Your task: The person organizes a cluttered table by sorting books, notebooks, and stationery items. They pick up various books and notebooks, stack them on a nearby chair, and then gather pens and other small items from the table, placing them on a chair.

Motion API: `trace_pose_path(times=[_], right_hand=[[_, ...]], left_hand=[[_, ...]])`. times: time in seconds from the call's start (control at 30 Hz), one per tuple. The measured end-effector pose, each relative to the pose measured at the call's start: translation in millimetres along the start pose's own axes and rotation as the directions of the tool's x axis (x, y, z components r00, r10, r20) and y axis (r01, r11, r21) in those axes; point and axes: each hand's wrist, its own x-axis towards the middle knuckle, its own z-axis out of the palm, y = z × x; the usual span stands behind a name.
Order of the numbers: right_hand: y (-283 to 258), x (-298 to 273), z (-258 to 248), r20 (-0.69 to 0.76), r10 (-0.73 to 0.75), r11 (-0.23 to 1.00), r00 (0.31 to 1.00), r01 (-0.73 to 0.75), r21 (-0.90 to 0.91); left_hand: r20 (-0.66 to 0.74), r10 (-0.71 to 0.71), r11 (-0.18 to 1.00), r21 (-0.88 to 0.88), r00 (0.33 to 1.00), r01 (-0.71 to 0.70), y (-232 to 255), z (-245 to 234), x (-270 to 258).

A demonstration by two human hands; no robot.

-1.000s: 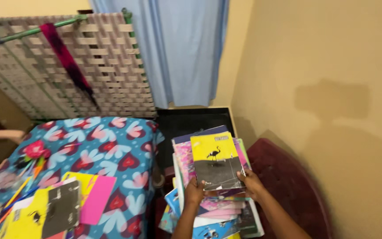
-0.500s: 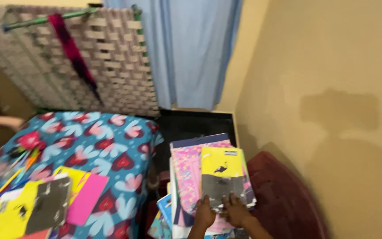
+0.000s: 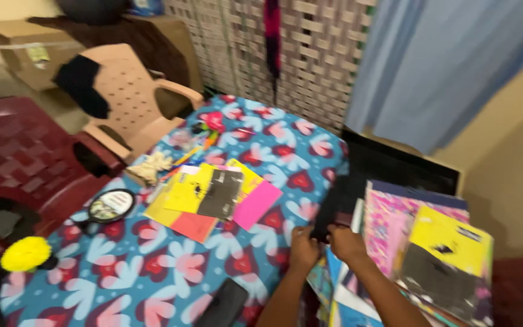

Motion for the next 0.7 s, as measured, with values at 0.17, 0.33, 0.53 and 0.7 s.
trace_pose_path(times=[0.17, 0.33, 0.53, 0.7], right_hand=[[-121, 73, 47, -0.003, -0.107, 0.992, 0.994, 0.107, 0.063], [-221, 135, 123, -0.046, -0.185, 0.919, 0.982, 0.189, 0.347], [-274, 160, 166, 0.038, 0.13, 0.709, 0.991, -0.119, 0.695], [-290, 176, 155, 0.315, 0.345, 0.222, 0.884, -0.403, 0.888]], left_hand=[[-0.275, -0.167, 0.965, -0.241, 0.947, 0.1, -107, -121, 53], [0.204, -0.619, 0.223, -0.881, 0.759, 0.418, -177, -191, 76], [0.454, -0.622, -0.095, -0.853, 0.639, 0.513, -197, -202, 89], [0.444, -0.667, -0.148, -0.866, 0.598, 0.478, -199, -196, 90]])
